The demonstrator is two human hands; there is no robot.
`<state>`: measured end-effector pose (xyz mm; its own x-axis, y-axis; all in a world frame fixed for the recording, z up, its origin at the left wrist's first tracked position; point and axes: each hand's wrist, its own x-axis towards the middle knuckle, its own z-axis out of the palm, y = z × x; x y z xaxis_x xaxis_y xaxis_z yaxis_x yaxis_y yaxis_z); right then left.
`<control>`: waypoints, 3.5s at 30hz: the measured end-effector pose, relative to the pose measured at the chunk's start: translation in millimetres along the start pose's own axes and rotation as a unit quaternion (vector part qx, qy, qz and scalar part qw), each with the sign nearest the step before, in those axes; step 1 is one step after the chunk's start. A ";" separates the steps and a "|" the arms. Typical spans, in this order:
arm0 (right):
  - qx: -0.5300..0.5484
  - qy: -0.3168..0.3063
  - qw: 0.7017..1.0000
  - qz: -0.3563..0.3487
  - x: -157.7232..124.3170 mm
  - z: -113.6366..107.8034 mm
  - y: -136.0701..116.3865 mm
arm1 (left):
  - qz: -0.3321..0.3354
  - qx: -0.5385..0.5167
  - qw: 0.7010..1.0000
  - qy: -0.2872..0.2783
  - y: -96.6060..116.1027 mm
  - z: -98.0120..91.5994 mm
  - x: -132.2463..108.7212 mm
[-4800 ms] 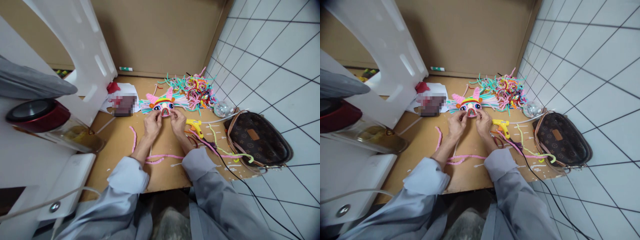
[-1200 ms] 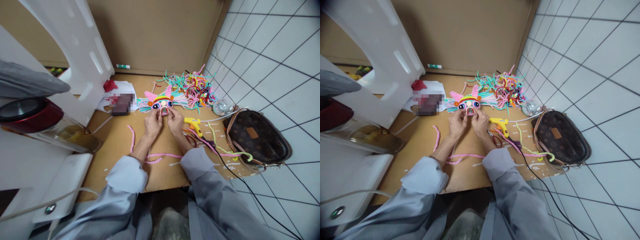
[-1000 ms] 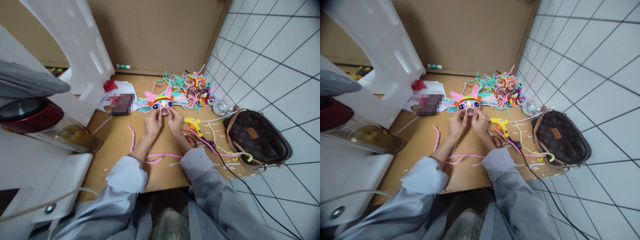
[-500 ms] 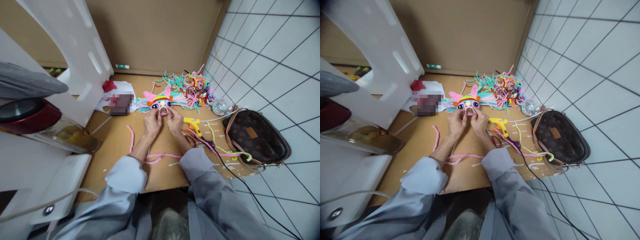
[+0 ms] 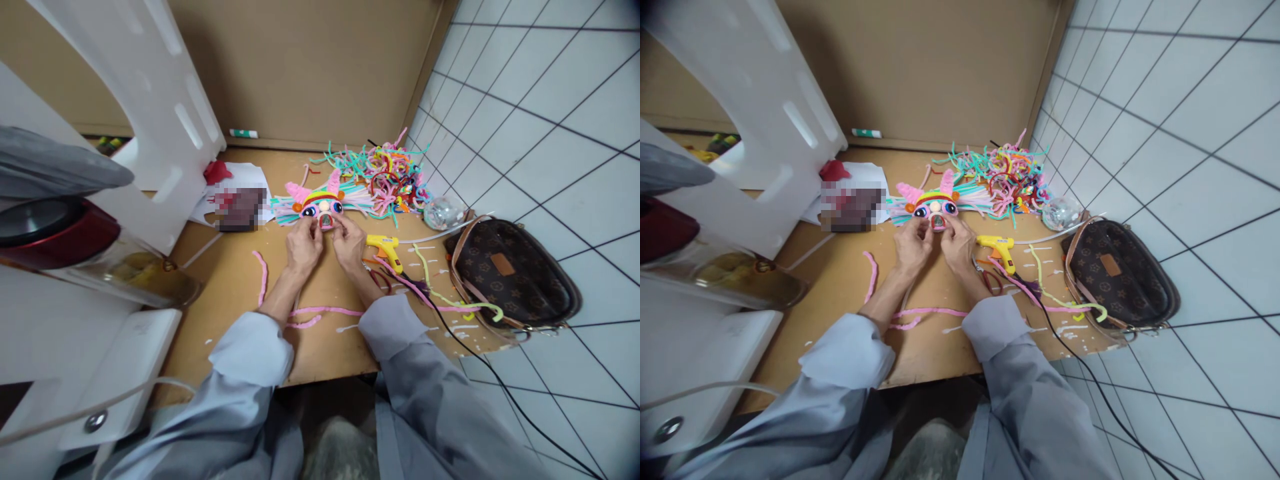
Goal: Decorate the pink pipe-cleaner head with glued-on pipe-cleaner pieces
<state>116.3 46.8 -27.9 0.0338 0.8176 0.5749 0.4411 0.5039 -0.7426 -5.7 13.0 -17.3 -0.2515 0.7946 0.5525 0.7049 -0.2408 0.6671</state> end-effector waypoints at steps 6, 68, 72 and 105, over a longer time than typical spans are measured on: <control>-0.029 -0.011 0.999 -0.014 0.1 -4.0 -5.0 | 0.000 -0.003 1.000 0.004 -0.1 1.3 -0.1; -0.070 -0.024 0.997 -0.009 -0.9 -1.8 -7.4 | 0.035 0.001 0.999 0.033 -0.8 6.8 0.3; -0.070 -0.025 0.997 -0.003 -1.1 -2.1 -8.6 | 0.031 0.000 0.999 0.023 0.0 5.7 0.7; -0.062 -0.019 0.998 -0.017 -3.8 -5.0 -9.3 | 0.050 -0.006 0.998 0.023 -1.4 1.7 -1.8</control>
<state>116.5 37.5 -21.5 -0.0154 0.8118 0.5838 0.5489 0.4948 -0.6737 -5.1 12.8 -20.2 -0.2110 0.7401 0.6386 0.7196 -0.3246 0.6139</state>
